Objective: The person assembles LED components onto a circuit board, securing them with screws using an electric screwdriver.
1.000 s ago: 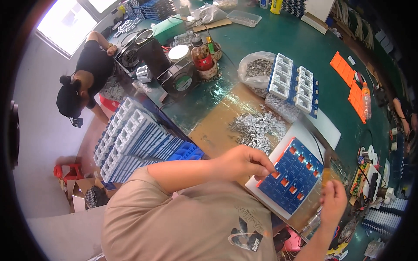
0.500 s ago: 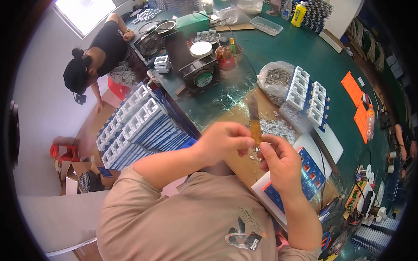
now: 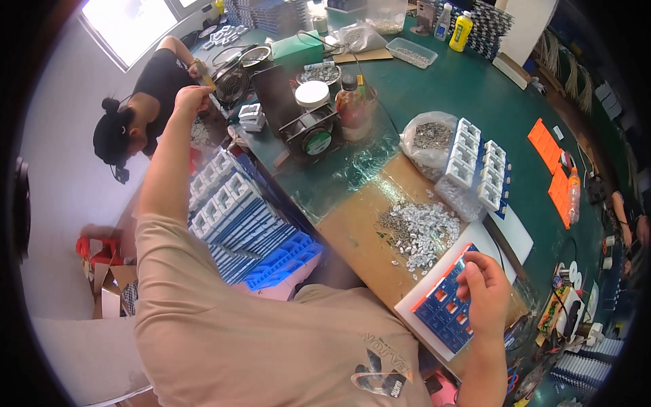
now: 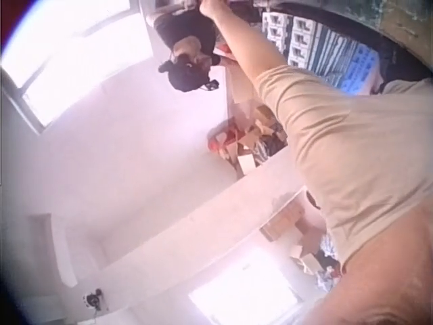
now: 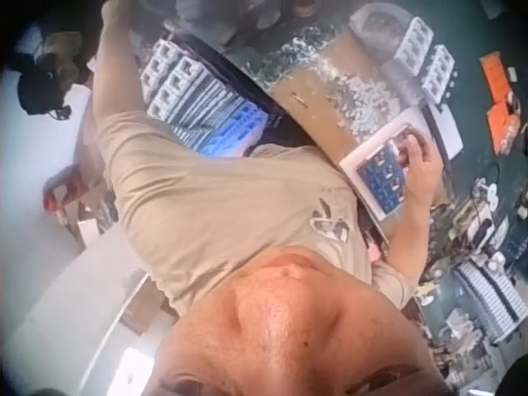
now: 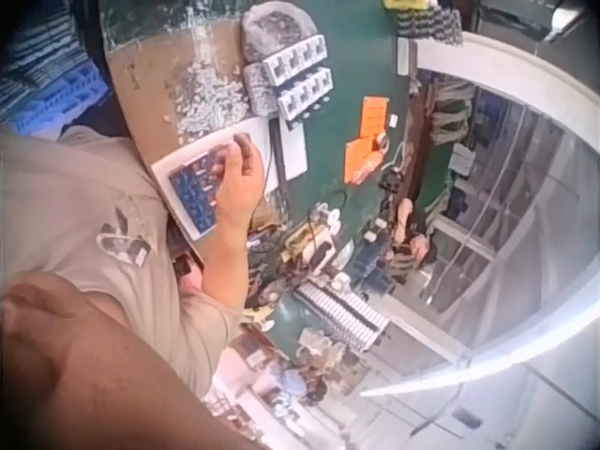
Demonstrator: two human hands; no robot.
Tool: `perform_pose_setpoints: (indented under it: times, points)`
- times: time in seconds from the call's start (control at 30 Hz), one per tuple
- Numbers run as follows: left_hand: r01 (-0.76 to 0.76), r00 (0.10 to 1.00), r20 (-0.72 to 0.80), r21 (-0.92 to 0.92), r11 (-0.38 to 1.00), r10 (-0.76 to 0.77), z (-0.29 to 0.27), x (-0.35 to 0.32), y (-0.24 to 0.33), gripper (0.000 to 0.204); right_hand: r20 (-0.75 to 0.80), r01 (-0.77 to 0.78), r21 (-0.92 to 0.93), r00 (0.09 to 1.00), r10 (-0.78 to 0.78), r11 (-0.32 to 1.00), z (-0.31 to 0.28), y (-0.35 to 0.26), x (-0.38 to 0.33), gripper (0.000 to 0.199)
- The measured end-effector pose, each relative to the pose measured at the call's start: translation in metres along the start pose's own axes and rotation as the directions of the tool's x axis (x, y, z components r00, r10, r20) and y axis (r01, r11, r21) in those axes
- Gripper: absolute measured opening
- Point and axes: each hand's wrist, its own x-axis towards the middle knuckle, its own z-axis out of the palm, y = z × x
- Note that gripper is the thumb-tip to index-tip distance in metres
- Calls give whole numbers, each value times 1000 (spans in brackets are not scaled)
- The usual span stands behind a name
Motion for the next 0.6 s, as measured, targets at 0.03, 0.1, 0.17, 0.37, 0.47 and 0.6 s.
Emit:
perform_pose_setpoints:
  times: [0.03, 0.1, 0.17, 0.37, 0.47, 0.6]
  points:
    - [16, 1000, 19, 100, 995, -18, 6, 12, 0, 9, -13, 0, 0, 1000, 0, 1000, -3, 2, -2, 24]
    - [12, 997, 69, 163, 987, -24, 28, 33, 2, 10, -112, -28, 0, 993, 28, 1000, -11, 7, -5, 24]
    - [40, 993, 103, 120, 992, -53, 56, 50, 8, 11, -160, -55, -8, 986, 53, 998, -22, 9, -9, 24]
    - [85, 962, 237, 198, 976, -132, 130, 103, 29, 12, -367, -83, 5, 927, 79, 997, -61, 24, -29, 24]
    - [26, 958, 276, 175, 984, -74, 147, 113, 35, 14, -492, -141, -33, 864, 107, 989, -77, 28, -43, 24]
    - [41, 957, 277, 170, 985, -87, 157, 131, 33, 15, -565, -132, 4, 818, 111, 991, -89, 41, -55, 24]
